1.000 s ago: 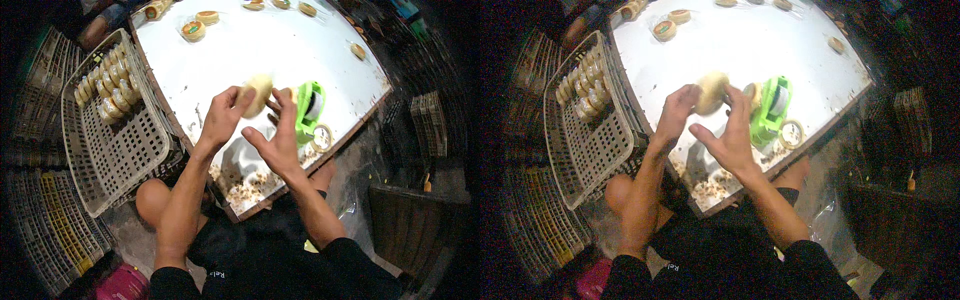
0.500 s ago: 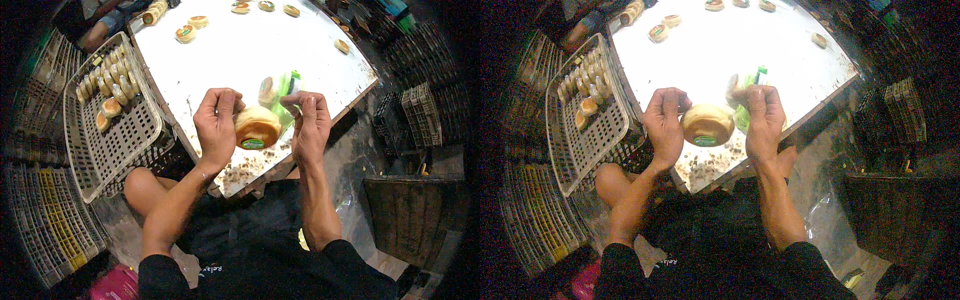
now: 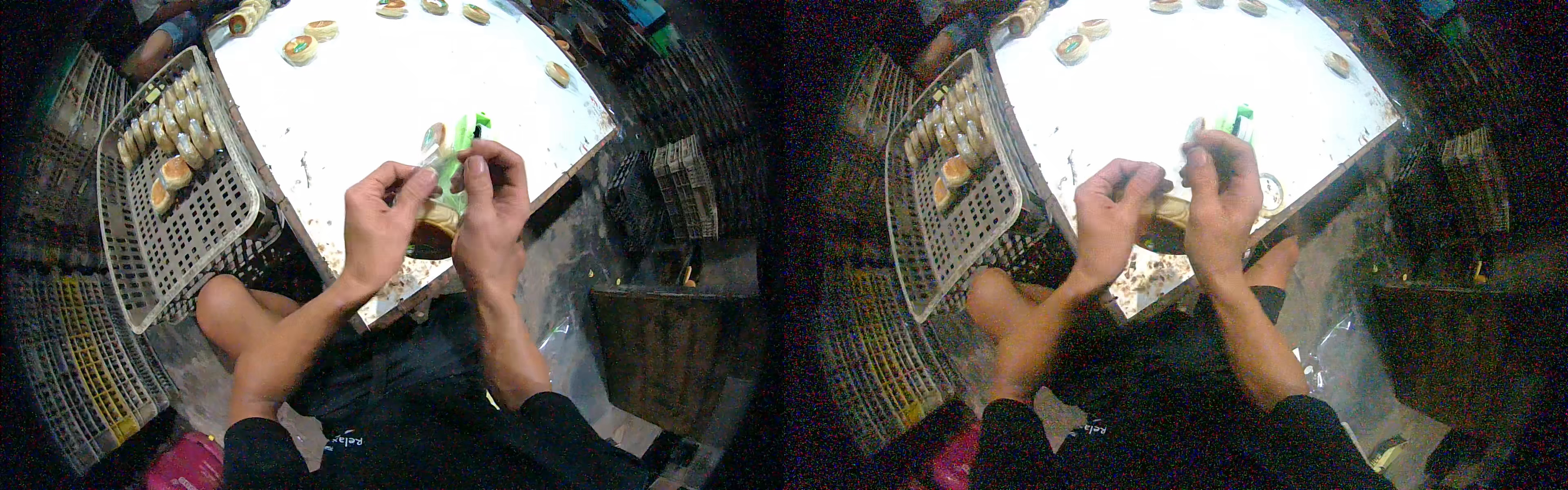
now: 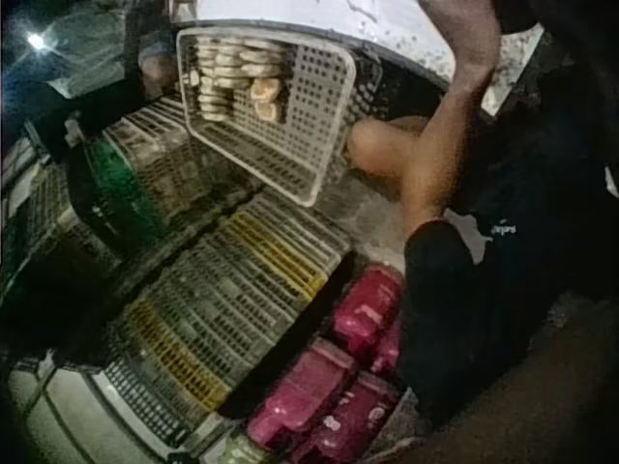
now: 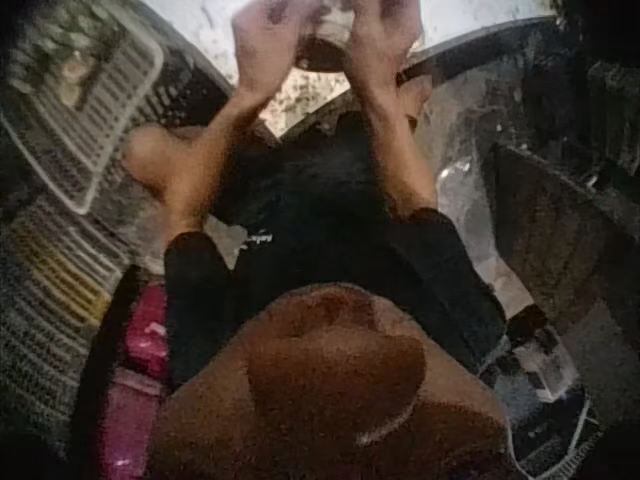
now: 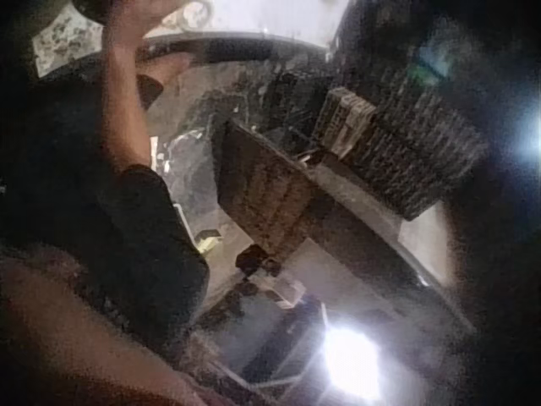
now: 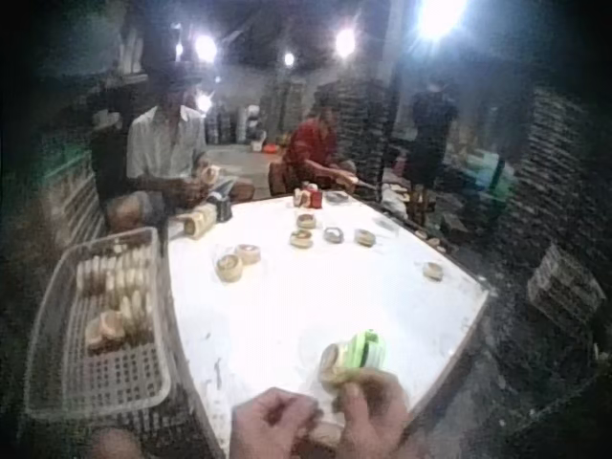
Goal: The person sits on the floor and repeatedly picks up small round buns, wraps each one in clear plastic film using a green tape dispenser, and places the wrapped buns into a white plastic basket. The process is repeated continuously throughout the clip.
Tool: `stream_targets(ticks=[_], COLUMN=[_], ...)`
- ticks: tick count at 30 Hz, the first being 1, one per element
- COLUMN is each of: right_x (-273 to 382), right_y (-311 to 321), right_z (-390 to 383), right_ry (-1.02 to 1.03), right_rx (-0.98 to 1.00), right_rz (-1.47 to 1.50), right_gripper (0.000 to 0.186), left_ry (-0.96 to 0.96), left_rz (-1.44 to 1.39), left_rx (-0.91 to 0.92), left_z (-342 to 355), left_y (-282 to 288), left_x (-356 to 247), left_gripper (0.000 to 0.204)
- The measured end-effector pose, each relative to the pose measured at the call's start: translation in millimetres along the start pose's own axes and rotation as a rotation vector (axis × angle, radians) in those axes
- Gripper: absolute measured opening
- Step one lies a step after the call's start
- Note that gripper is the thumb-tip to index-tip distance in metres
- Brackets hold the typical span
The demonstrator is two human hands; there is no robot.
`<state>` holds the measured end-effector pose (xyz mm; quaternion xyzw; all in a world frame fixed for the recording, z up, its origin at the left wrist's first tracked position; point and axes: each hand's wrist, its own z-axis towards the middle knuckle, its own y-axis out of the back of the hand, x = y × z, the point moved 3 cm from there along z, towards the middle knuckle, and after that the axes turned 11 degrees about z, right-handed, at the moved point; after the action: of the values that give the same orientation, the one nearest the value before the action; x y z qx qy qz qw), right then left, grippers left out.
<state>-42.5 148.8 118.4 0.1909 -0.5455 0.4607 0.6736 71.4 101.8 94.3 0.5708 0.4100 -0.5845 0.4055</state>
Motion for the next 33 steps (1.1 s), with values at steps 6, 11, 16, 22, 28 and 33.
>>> stream_targets(ticks=[6,11,16,22,28,33], right_x=[-23,-21,-15,-29,-22,-45], right_y=[-12,-17,-18,-23,-7,10], right_z=[-13,-5,1,3,-6,2], right_ry=[0.164,0.280,0.237,0.299,0.441,-0.097], right_rx=[0.283,0.391,0.441,0.388,0.426,0.213], right_rz=[-0.409,-0.397,-0.391,-0.303,-0.620,-0.077], right_gripper=[0.032,0.028,0.029,0.031,0.021,0.007], left_ry=[0.091,-0.493,-0.142,-0.257,-0.048,-0.552], left_rz=[-0.175,0.385,0.017,0.120,0.256,0.729], left_rx=[-0.050,-0.040,0.082,-0.028,0.103,-0.206], left_z=[3,14,22,18,16,5], left_y=[16,42,47,48,45,35], left_x=[-7,-5,7,1,-5,-15], left_gripper=[0.020,0.020,0.051,0.065,0.033,0.014])
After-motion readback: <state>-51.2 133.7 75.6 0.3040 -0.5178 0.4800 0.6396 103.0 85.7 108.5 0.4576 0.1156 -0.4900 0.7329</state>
